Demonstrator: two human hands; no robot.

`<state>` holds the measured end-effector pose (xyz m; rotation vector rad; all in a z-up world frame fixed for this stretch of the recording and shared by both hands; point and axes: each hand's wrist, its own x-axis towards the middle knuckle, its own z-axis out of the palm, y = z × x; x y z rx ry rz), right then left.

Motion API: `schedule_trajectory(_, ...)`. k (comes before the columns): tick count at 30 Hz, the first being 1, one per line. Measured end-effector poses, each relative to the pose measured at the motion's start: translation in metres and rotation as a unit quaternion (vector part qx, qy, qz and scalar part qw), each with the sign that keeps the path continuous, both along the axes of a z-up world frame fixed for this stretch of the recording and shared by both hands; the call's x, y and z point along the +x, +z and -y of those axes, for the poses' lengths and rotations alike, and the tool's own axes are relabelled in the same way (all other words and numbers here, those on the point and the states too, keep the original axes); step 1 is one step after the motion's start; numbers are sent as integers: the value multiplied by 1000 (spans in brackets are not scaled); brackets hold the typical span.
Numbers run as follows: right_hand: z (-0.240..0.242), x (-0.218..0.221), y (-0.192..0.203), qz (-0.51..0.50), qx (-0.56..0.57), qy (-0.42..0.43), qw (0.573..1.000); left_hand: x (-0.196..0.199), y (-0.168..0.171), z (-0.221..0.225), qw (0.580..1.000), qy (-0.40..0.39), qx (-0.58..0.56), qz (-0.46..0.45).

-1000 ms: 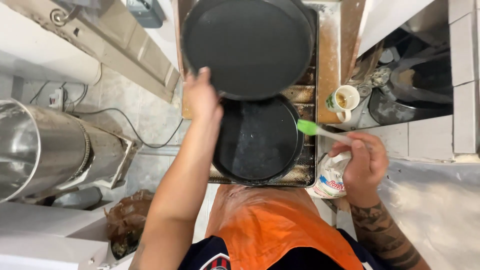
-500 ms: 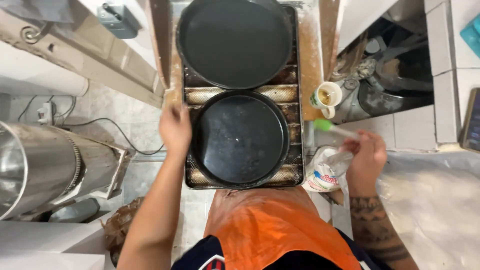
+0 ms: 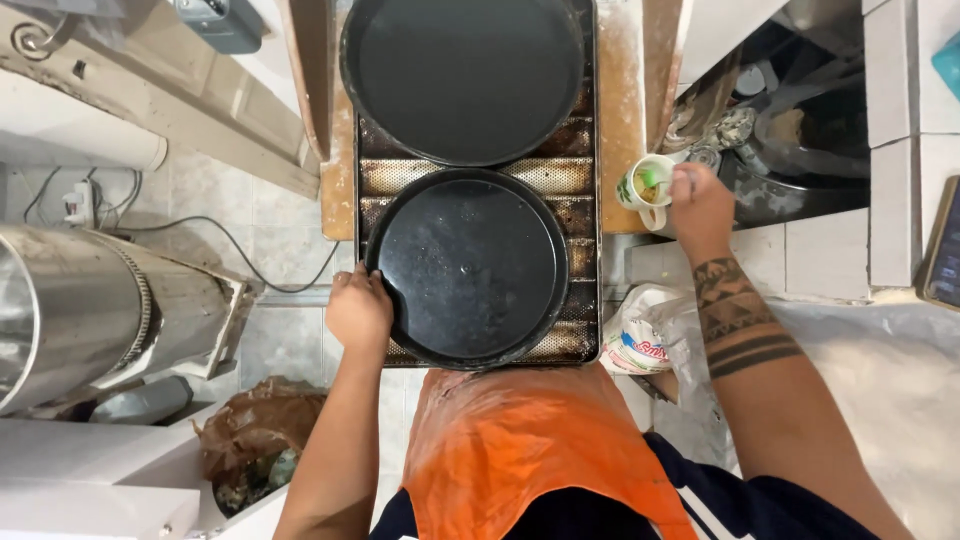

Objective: Brushing oil onto several round baking pans using a silicone brush to prepare them for baking.

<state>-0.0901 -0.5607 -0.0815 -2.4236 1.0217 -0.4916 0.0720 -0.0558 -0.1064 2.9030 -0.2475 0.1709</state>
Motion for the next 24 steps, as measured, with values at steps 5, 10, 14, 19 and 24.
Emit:
schedule_trajectory(5, 13, 0, -29, -82, -5, 9, 997, 6, 6, -1, 997, 3, -17, 71)
schedule_trajectory(10, 17, -1, -30, -76, 0, 1, 997, 11, 15, -6, 988, -9, -119, 94)
schedule_trajectory(14, 14, -13, -26, 15, -46, 7, 999, -1, 28, -5, 917, 106, -355, -150)
schedule_trajectory(19, -1, -30, -5, 103, -101, -78, 986, -21, 58, 0, 823, 155, -501, -219)
schedule_trajectory(24, -16, -39, 0, 293, 293, -172, 894, -34, 31, -6, 793, 202, -535, -209)
